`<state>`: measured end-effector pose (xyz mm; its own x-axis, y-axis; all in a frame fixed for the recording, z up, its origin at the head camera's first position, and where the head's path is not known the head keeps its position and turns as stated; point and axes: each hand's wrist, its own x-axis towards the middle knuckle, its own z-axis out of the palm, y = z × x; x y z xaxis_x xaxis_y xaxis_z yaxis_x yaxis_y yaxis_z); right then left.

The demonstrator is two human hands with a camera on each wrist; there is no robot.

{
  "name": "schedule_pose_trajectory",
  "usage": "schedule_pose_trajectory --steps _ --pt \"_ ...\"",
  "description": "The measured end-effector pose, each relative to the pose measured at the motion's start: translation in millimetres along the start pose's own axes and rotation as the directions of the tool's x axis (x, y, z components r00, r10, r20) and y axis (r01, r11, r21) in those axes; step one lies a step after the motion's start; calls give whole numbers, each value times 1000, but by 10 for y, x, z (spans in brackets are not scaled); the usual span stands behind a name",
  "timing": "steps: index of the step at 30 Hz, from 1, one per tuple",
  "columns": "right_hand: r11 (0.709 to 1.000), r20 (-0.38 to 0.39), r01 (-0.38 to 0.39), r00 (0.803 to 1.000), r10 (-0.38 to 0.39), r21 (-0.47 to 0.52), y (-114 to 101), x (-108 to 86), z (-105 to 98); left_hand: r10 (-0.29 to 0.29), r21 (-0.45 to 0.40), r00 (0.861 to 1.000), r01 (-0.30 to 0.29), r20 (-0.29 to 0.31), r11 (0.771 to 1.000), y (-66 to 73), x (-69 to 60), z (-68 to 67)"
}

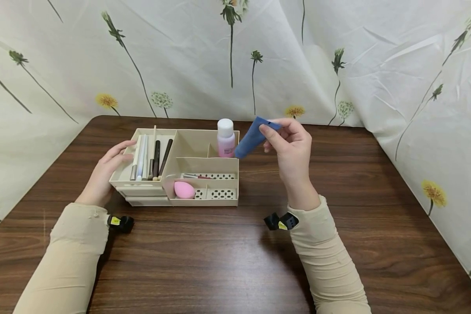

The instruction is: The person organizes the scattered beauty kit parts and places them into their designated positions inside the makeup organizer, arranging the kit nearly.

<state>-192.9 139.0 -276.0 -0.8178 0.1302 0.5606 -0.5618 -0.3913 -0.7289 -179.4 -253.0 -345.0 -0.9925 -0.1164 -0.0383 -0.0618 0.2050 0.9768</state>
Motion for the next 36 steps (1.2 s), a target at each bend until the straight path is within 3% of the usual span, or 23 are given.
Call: schedule_pose_trajectory --steps 17,36 --pt "991 136 -82 986 96 -101 118 -162 267 -1 -20 1000 1 -5 1000 -28 4 -7" --pt "981 226 -134 960 163 -139 285 123 666 21 -29 1000 -22 -10 999 -6 -1 9"
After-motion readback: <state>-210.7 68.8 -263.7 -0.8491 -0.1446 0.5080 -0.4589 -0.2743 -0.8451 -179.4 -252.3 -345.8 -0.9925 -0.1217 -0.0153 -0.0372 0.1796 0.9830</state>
